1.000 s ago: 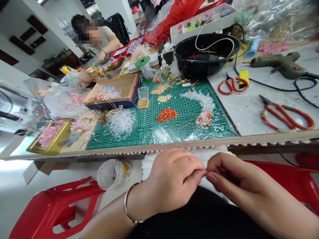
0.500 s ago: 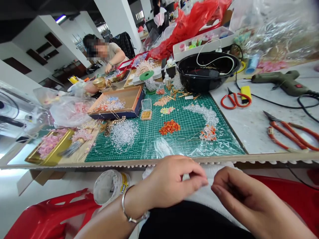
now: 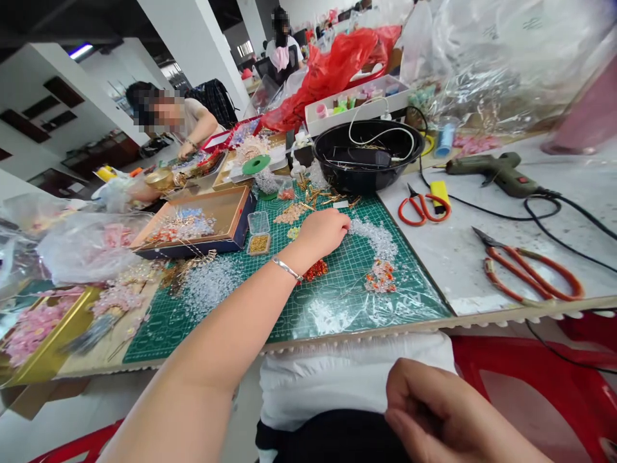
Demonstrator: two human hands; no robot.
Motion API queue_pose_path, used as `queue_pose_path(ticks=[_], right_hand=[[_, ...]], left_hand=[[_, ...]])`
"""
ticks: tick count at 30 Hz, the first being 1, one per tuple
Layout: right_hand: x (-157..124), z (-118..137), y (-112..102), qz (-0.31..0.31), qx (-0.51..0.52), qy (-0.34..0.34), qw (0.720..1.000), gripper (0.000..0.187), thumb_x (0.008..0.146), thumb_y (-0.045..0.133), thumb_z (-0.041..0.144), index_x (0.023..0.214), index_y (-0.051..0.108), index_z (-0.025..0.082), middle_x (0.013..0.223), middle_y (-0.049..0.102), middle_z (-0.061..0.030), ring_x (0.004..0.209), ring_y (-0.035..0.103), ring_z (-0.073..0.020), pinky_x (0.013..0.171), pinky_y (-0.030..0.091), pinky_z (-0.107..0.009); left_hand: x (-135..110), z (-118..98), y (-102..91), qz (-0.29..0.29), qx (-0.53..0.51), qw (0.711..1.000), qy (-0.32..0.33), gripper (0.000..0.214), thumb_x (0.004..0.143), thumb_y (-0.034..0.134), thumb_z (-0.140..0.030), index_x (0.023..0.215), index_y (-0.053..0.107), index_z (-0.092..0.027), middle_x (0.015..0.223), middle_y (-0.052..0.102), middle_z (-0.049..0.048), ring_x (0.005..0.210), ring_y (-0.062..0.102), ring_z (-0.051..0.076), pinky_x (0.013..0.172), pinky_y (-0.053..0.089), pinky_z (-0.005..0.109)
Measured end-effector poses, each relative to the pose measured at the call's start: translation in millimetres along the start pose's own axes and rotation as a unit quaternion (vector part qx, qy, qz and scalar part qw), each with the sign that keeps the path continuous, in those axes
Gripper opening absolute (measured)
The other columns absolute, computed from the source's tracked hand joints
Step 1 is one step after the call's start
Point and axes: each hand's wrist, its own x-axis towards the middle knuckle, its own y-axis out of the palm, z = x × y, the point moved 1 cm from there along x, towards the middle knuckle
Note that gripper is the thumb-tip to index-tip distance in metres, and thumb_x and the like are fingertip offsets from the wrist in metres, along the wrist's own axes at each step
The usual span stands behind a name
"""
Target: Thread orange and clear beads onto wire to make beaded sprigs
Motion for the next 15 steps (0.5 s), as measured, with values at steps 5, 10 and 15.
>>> queue_pose_path(ticks=[5,10,15], right_hand=[[0.3,-3.6,-5.7,0.02,0.022,0.003,1.0,0.014,0.09,0.049,0.024,0.077,0.051,0.025,0.067,0.059,0.0012,0.059,0.052,-0.0142,0.053,0.043,-0.021],[3.0,3.7,-17.6,-0.053,0.043,-0.024,0.997,0.021,0.09,0.05,0.028,0.07,0.047,0.024,0.06,0.051,0.0033,0.053,0.048,-0.0129,0.047,0.041,-0.02],[-8.6,12.1,-31.7,-0.234,0.073,-0.068,0.967,0.027,0.094,0.054,0.033,0.068,0.052,0.025,0.055,0.05,0.0051,0.045,0.047,-0.0112,0.04,0.042,-0.018]], left_hand=[[1.9,1.5,3.0,0.008,-0.002,1.0,-0.021,0.023,0.087,0.052,-0.01,0.072,0.068,-0.018,0.088,0.067,0.0085,0.085,0.062,0.025,0.076,0.048,0.037],[-25.4,-9.8,-18.6,-0.006,-0.076,0.996,-0.053,0.019,0.09,0.054,-0.015,0.075,0.064,-0.016,0.091,0.068,0.0092,0.087,0.064,0.023,0.075,0.052,0.036],[-107.8,-65.5,-32.5,-0.005,-0.381,0.921,-0.076,0.015,0.099,0.054,-0.031,0.101,0.06,-0.018,0.093,0.07,0.0059,0.079,0.07,0.016,0.055,0.055,0.023]])
